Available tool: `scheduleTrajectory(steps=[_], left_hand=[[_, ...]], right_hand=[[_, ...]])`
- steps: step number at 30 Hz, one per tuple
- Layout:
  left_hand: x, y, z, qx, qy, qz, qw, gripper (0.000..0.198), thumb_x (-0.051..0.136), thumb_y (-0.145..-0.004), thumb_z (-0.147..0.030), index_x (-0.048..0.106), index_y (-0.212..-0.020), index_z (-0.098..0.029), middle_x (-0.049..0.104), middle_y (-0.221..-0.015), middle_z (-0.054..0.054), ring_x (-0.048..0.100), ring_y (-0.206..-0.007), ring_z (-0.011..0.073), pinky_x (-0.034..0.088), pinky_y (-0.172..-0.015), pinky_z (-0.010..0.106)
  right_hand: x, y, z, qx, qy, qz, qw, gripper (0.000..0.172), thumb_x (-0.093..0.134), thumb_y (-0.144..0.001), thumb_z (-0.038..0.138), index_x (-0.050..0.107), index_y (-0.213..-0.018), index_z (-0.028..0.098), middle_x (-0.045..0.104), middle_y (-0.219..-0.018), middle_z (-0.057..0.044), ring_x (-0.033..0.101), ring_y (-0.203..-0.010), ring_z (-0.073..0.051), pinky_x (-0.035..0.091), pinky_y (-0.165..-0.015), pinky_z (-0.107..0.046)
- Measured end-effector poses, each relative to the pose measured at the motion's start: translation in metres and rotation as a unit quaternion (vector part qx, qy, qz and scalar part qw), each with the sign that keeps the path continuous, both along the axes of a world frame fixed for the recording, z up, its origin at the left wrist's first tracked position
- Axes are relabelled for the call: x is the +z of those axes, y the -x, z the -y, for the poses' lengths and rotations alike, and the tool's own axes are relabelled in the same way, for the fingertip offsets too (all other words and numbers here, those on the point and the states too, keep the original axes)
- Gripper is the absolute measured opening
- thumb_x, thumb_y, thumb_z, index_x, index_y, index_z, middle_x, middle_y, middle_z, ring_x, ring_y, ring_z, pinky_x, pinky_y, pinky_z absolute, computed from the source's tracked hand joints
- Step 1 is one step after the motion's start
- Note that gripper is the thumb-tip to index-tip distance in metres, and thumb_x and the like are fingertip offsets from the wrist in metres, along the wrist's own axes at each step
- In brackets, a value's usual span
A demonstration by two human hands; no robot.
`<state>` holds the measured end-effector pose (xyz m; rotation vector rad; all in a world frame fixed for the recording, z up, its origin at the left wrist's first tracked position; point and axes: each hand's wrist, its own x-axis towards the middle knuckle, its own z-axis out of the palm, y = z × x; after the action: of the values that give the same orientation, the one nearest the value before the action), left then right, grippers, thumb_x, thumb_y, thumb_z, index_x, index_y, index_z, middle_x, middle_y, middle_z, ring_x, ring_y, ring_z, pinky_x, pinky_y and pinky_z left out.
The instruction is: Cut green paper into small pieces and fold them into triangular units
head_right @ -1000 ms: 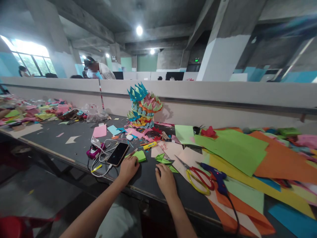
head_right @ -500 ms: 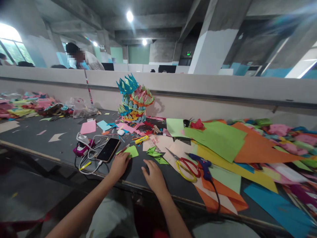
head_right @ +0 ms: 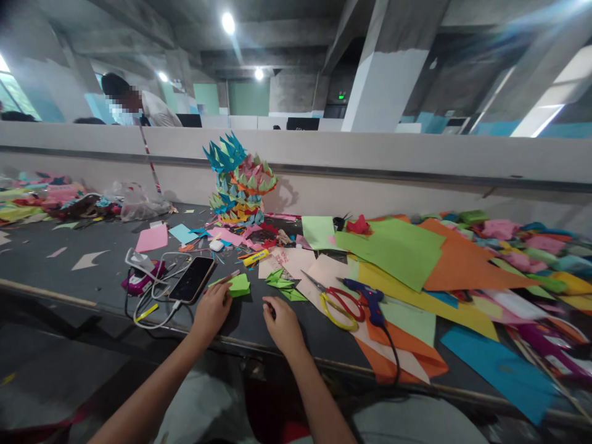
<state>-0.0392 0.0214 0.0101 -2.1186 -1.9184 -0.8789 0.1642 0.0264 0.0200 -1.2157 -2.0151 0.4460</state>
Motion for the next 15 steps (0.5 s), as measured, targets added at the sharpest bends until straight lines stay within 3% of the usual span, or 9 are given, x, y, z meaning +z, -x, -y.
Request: scheduleTrajectory(steps=[4, 7, 10, 12, 15], left_hand=[[0.007, -0.003, 0.013, -0.071, -0.014, -0.015, 0.997, 0.02, 0.045, -0.086, -0.013, 0.062, -0.096, -0.016, 0.067, -0.093, 0.008, 0.059, -0.093, 0.0212, 0.045, -0.088, 0.036], [0.013, -0.014, 0.03, -0.139, -0.016, -0.035, 0.99, 0.021, 0.046, -0.087, -0.013, 0.062, -0.097, -0.02, 0.068, -0.09, 0.005, 0.06, -0.089, 0.0194, 0.047, -0.084, 0.034], [0.018, -0.03, 0.05, -0.218, -0.025, -0.029, 0.975, 0.022, 0.044, -0.089, -0.016, 0.062, -0.099, -0.022, 0.069, -0.09, 0.004, 0.061, -0.086, 0.0177, 0.047, -0.081, 0.032], [0.02, -0.04, 0.06, -0.253, -0.009, 0.005, 0.967, 0.021, 0.044, -0.09, -0.019, 0.062, -0.101, -0.021, 0.069, -0.092, 0.005, 0.061, -0.085, 0.0173, 0.047, -0.08, 0.031], [0.024, -0.046, 0.067, -0.23, 0.085, 0.049, 0.968, 0.018, 0.049, -0.088, -0.025, 0.063, -0.097, -0.02, 0.069, -0.089, 0.005, 0.062, -0.082, 0.0187, 0.048, -0.076, 0.031]], right_hand=[[0.002, 0.001, 0.003, -0.009, -0.017, -0.006, 1.0, 0.035, 0.048, -0.084, 0.027, 0.055, -0.117, 0.018, 0.062, -0.11, -0.011, 0.058, -0.101, -0.022, 0.047, -0.089, -0.038], [0.005, 0.0, 0.012, 0.021, -0.064, 0.039, 0.997, 0.042, 0.056, -0.08, 0.026, 0.052, -0.122, 0.02, 0.058, -0.119, -0.011, 0.05, -0.113, -0.025, 0.04, -0.097, -0.043], [0.009, -0.006, 0.027, 0.068, -0.072, 0.096, 0.99, 0.023, 0.052, -0.083, 0.017, 0.063, -0.103, 0.021, 0.067, -0.103, -0.008, 0.058, -0.099, -0.023, 0.045, -0.088, -0.041], [0.012, -0.015, 0.037, 0.082, -0.042, 0.115, 0.989, 0.022, 0.047, -0.085, 0.013, 0.066, -0.091, 0.022, 0.07, -0.092, -0.005, 0.062, -0.088, -0.02, 0.046, -0.08, -0.036], [0.021, -0.029, 0.05, 0.104, 0.03, 0.128, 0.986, 0.023, 0.044, -0.088, 0.018, 0.066, -0.086, 0.021, 0.07, -0.087, -0.004, 0.063, -0.082, -0.018, 0.045, -0.076, -0.031]])
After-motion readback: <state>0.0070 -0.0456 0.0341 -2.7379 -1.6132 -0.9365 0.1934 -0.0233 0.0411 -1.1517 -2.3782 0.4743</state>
